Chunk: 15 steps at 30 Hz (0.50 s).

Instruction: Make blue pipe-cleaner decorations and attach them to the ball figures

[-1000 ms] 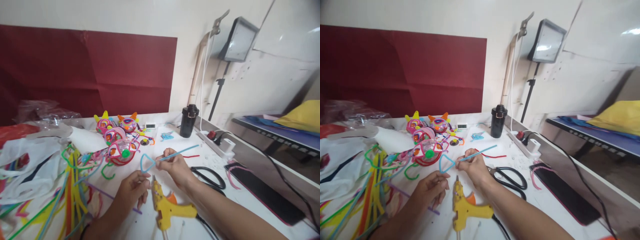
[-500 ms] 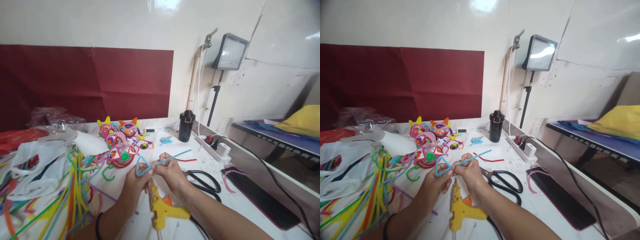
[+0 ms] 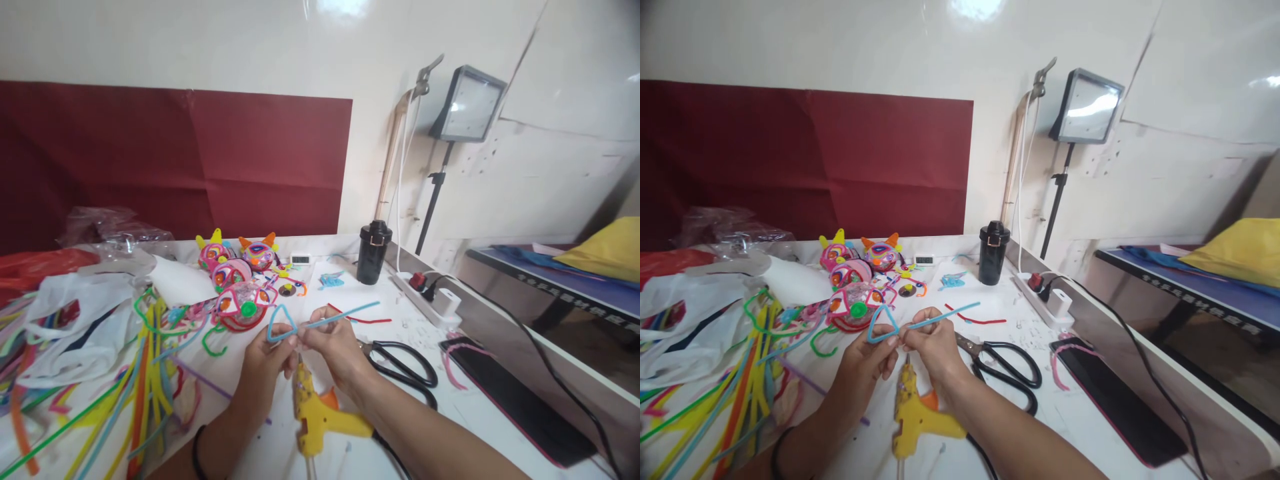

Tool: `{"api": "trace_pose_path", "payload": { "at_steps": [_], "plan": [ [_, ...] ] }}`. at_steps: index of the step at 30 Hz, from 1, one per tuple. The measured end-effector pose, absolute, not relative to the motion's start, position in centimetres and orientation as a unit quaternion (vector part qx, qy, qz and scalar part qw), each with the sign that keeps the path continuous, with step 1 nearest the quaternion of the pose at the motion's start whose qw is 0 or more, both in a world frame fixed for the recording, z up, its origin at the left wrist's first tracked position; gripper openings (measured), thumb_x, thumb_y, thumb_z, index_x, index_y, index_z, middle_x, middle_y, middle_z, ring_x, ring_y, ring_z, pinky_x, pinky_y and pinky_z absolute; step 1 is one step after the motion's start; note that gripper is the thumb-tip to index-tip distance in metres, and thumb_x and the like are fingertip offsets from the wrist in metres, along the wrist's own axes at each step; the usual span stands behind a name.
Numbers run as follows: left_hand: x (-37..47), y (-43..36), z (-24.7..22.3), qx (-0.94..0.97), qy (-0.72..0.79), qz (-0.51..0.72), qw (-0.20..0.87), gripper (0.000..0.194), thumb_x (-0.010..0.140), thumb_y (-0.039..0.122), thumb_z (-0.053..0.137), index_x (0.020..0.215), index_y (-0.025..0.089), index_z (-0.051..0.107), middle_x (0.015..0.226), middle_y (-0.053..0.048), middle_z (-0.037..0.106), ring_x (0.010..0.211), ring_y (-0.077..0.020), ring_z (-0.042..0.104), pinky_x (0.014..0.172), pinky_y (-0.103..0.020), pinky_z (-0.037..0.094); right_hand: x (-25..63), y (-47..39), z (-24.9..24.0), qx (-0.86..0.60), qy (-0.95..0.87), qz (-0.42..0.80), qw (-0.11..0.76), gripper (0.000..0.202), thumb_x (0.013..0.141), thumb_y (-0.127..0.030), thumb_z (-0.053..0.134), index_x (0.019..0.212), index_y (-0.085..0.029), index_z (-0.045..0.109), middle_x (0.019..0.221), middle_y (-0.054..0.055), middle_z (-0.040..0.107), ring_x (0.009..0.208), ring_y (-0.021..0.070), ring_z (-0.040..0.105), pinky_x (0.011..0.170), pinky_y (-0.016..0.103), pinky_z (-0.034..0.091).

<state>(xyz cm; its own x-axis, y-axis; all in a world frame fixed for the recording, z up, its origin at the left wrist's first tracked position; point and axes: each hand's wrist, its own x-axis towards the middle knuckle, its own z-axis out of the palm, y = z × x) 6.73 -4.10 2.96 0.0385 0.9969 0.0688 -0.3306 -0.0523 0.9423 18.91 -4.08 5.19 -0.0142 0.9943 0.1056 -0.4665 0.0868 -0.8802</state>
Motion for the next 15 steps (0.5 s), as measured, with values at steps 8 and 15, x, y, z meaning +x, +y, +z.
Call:
{"api": "trace_pose_path", "payload": {
  "at_steps": [8,15],
  "plan": [
    [6.50,-4.26,3.07,0.418,0.364,0.586,0.590,0.027,0.067,0.030,0.069,0.084,0.016,0.053,0.055,0.004,0.059,0.041,-0.0066,0.047,0.038,-0.017,0.032,18.79,-3.99,4.89,-0.342,-0.402,0.602,0.599,0.018,0.058,-0.013,0.069,0.070,-0.016,0.055,0.053,-0.001,0.063,0.049,0.0116,0.056,0.053,0.023,0.042],
    [6.12,-3.89,2.70,0.413,0.360,0.580,0.603,0.024,0.069,0.029,0.069,0.082,0.015,0.054,0.056,0.003,0.058,0.042,-0.0069,0.047,0.038,-0.017,0.033,18.96,-3.96,4.71,-0.344,-0.416,0.609,0.582,0.014,0.070,-0.026,0.067,0.071,-0.015,0.057,0.058,0.001,0.064,0.055,0.0132,0.059,0.059,0.025,0.044]
  ]
}}
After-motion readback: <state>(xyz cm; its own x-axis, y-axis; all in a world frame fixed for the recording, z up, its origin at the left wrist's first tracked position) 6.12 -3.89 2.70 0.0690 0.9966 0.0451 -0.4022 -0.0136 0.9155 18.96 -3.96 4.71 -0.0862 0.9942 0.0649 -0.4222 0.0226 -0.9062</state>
